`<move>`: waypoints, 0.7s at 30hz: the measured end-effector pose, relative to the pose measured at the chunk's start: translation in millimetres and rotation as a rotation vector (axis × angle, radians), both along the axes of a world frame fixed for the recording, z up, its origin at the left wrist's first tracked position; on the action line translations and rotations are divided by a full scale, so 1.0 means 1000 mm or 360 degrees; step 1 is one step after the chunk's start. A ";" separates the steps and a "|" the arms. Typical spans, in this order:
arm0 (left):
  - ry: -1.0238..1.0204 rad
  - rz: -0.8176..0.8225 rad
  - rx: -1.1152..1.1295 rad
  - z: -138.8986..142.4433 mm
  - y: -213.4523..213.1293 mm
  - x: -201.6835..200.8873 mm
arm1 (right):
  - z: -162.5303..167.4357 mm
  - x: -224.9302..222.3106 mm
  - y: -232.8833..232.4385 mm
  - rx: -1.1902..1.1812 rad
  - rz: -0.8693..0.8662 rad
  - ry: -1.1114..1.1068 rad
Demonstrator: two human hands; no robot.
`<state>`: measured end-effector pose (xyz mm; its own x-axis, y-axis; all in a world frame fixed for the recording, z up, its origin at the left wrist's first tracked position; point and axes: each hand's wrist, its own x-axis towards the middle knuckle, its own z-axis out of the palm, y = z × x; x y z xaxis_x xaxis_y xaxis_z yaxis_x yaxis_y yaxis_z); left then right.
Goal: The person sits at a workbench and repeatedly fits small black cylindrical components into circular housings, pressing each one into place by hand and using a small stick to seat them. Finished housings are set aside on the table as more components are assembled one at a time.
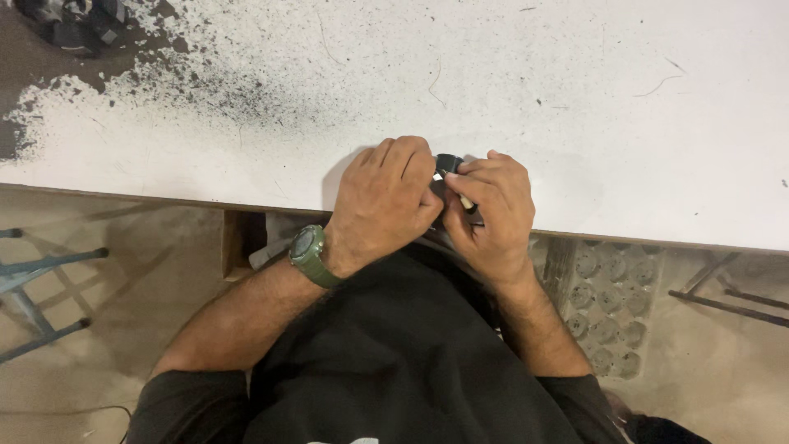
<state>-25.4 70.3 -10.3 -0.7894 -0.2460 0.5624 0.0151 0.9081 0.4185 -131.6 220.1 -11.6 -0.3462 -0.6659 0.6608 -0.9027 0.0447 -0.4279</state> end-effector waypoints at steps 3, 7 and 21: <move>0.0062 -0.0003 -0.0003 -0.002 0.001 0.000 | 0.000 0.001 0.000 0.0051 -0.0048 -0.0010; 0.0008 -0.0006 0.0021 -0.003 0.001 -0.001 | -0.001 0.000 0.001 -0.0016 -0.0025 -0.0003; -0.0012 -0.0009 0.0041 -0.005 0.003 -0.002 | 0.006 0.001 -0.002 0.0030 -0.0042 0.0043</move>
